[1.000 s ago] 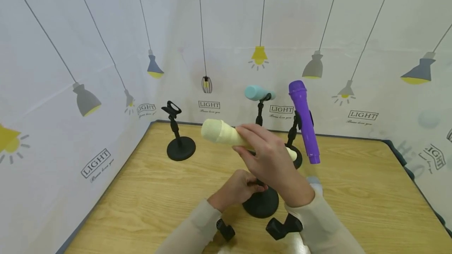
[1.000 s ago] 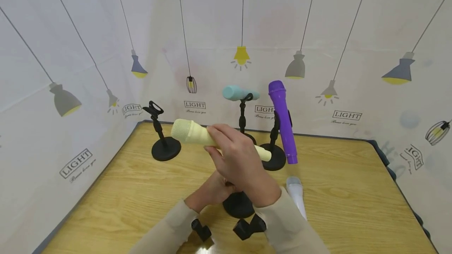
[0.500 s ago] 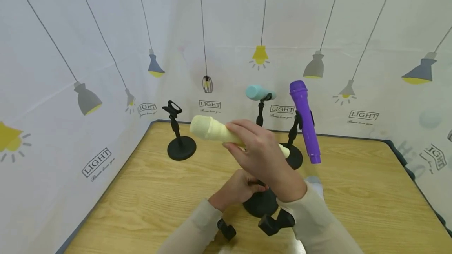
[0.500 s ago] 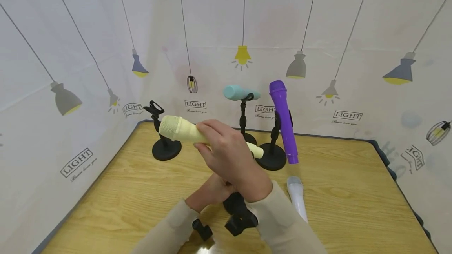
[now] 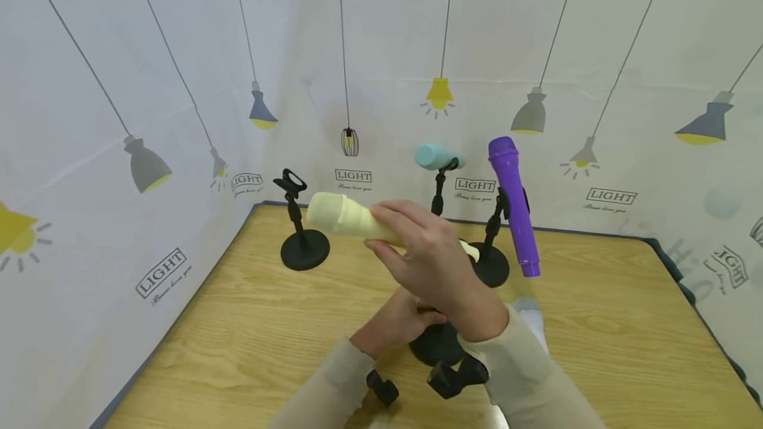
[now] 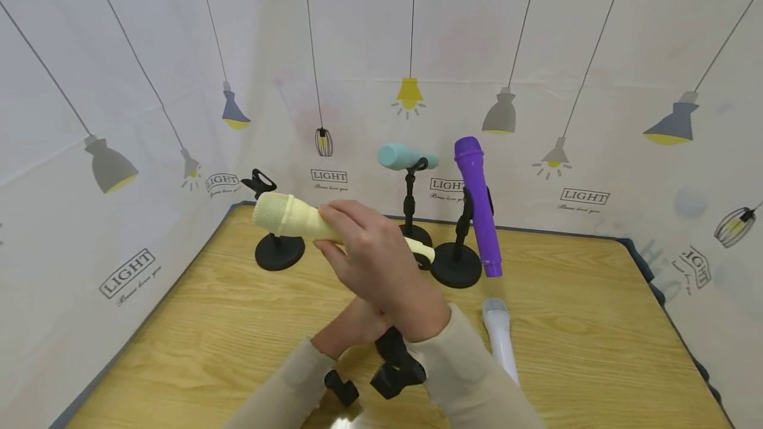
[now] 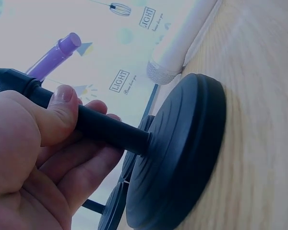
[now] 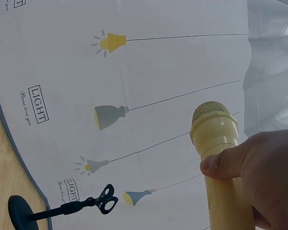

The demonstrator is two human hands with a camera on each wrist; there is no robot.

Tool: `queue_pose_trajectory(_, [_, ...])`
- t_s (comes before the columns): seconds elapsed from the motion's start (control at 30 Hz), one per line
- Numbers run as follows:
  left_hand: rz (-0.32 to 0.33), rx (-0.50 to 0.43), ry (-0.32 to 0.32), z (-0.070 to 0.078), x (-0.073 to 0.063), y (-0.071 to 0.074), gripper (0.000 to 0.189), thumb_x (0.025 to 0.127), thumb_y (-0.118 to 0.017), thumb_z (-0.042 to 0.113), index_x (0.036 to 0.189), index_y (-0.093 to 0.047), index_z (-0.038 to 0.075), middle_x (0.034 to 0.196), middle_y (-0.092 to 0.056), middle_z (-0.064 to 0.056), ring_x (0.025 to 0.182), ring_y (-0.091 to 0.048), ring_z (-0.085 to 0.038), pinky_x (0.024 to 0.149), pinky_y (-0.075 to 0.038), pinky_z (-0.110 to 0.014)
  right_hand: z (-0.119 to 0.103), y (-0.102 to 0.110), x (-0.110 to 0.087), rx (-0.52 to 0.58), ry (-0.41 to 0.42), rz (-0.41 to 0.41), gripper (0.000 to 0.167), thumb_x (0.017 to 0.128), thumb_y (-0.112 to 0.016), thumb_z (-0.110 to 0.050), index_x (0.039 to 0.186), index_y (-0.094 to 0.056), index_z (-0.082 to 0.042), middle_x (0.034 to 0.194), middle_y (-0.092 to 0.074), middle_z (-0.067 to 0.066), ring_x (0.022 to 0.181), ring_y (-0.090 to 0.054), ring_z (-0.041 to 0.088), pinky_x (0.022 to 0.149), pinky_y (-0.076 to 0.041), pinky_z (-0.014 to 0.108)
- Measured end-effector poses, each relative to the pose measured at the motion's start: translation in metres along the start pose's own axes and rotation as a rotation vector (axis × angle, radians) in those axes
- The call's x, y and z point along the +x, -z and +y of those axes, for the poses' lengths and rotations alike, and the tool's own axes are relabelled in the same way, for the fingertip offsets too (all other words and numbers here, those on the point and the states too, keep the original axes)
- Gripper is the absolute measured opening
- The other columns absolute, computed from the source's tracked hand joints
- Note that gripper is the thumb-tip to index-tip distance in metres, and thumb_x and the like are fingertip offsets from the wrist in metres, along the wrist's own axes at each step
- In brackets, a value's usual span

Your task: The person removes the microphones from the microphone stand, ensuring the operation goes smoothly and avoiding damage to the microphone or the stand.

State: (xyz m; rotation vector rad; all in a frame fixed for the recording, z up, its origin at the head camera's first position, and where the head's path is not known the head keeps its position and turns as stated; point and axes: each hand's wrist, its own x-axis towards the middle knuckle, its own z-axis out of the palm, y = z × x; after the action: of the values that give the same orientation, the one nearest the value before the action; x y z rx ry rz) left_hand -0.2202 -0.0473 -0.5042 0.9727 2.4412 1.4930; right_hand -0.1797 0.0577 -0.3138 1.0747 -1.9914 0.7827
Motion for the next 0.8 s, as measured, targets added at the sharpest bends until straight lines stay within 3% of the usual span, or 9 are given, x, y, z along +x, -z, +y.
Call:
queue_pose_trajectory(0.17, [-0.009, 0.029, 0.006, 0.0, 0.0, 0.0, 0.015, 0.102, -0.074, 0.006, 0.116, -0.073, 0.011, 0.102, -0.072, -0.001, 0.092, -0.058, -0.004, 0.087, -0.05, -0.021, -0.006, -0.001, 0.004, 0.021, 0.015, -0.012, 0.037, 0.086, -0.091, -0.003, 0.119, -0.076, 0.006, 0.117, -0.077, 0.018, 0.099, -0.079, 0.029, 0.085, -0.068, 0.036])
queue_pose_trajectory(0.27, [-0.007, 0.094, 0.018, 0.001, -0.001, 0.001, 0.017, 0.103, -0.073, 0.008, 0.12, -0.069, 0.011, 0.103, -0.069, 0.0, 0.097, -0.057, -0.008, 0.093, -0.049, -0.024, -0.01, -0.001, 0.007, 0.027, 0.032, -0.017, 0.038, 0.086, -0.091, -0.004, 0.12, -0.076, 0.006, 0.117, -0.077, 0.018, 0.101, -0.079, 0.029, 0.088, -0.067, 0.036])
queue_pose_trajectory(0.47, [-0.033, 0.229, 0.036, 0.002, -0.002, 0.002, 0.032, 0.113, -0.056, 0.022, 0.141, -0.058, 0.006, 0.135, -0.062, -0.006, 0.127, -0.054, -0.019, 0.117, -0.044, -0.04, -0.02, -0.005, 0.014, 0.022, 0.082, -0.035, 0.041, 0.088, -0.09, -0.008, 0.123, -0.075, 0.006, 0.121, -0.077, 0.018, 0.108, -0.079, 0.029, 0.094, -0.065, 0.033])
queue_pose_trajectory(0.57, [-0.05, 0.267, 0.051, 0.003, -0.005, 0.002, 0.035, 0.115, -0.05, 0.023, 0.144, -0.055, 0.003, 0.141, -0.059, -0.01, 0.132, -0.053, -0.023, 0.119, -0.043, -0.045, -0.023, -0.007, 0.016, 0.004, 0.099, -0.046, 0.042, 0.089, -0.09, -0.009, 0.125, -0.075, 0.006, 0.122, -0.077, 0.018, 0.109, -0.078, 0.029, 0.096, -0.064, 0.032])
queue_pose_trajectory(0.8, [-0.012, 0.176, 0.033, 0.003, -0.003, 0.004, 0.04, 0.111, -0.062, 0.029, 0.145, -0.053, 0.011, 0.135, -0.058, -0.002, 0.128, -0.051, -0.017, 0.119, -0.042, -0.041, -0.024, -0.001, 0.017, -0.033, 0.1, -0.032, 0.042, 0.088, -0.09, -0.008, 0.125, -0.075, 0.005, 0.122, -0.077, 0.017, 0.108, -0.078, 0.028, 0.096, -0.065, 0.033])
